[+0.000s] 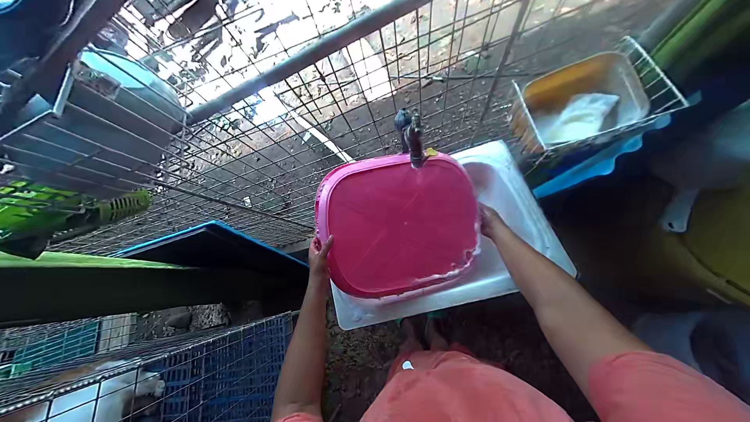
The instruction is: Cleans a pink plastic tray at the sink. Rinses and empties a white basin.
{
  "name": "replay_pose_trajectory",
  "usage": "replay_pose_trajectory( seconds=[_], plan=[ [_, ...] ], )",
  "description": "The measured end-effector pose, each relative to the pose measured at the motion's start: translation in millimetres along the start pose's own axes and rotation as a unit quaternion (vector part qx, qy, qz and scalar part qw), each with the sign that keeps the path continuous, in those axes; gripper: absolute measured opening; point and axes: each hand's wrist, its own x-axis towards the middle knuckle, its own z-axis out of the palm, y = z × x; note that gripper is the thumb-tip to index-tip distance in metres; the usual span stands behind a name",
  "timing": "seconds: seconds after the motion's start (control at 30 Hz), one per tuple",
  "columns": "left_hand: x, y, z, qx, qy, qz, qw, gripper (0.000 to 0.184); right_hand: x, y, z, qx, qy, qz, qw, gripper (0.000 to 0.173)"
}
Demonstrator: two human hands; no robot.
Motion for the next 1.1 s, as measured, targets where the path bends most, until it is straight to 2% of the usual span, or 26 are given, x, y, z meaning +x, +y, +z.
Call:
replay_pose_trajectory(
  seconds=[0.1, 0.2, 0.4, 0.57, 0.7, 0.83, 1.0, 1.1],
  plan=[
    [1, 4, -8, 0.033, 0.006, 0.027, 0.999, 0.058, 10, 0, 11, 0.053, -0.017, 0.042, 0.998, 0.037],
    [-4, 17, -15, 0.047, 0.025, 0.047, 0.998, 0.057, 12, -1, 26, 0.079, -0.043, 0.046, 0.995, 0.036],
    [-16, 40, -42, 0.057, 0.038, 0.045, 0.997, 0.062, 12, 4, 60, 0.035, -0.121, 0.019, 0.992, 0.055],
    [-25, 28, -76, 0.039, 0.025, 0.018, 0.999, 0.065, -2, -10, 72, -0.018, -0.184, -0.044, 0.982, 0.056],
    [-51, 29, -80, 0.061, 0.025, -0.03, 0.997, 0.065, -12, -21, 61, -0.065, -0.174, -0.05, 0.981, 0.061],
    [-54, 31, -62, 0.079, 0.027, -0.061, 0.995, 0.064, -18, -39, 48, -0.155, -0.133, -0.053, 0.977, 0.073],
    [-35, 26, -35, 0.078, 0.033, -0.089, 0.992, 0.058, -6, -57, 36, -0.229, -0.1, -0.058, 0.967, 0.075],
    [-36, 23, -29, 0.104, 0.002, -0.141, 0.985, 0.059, -25, -80, 31, -0.237, -0.095, -0.055, 0.965, 0.07]
  ],
)
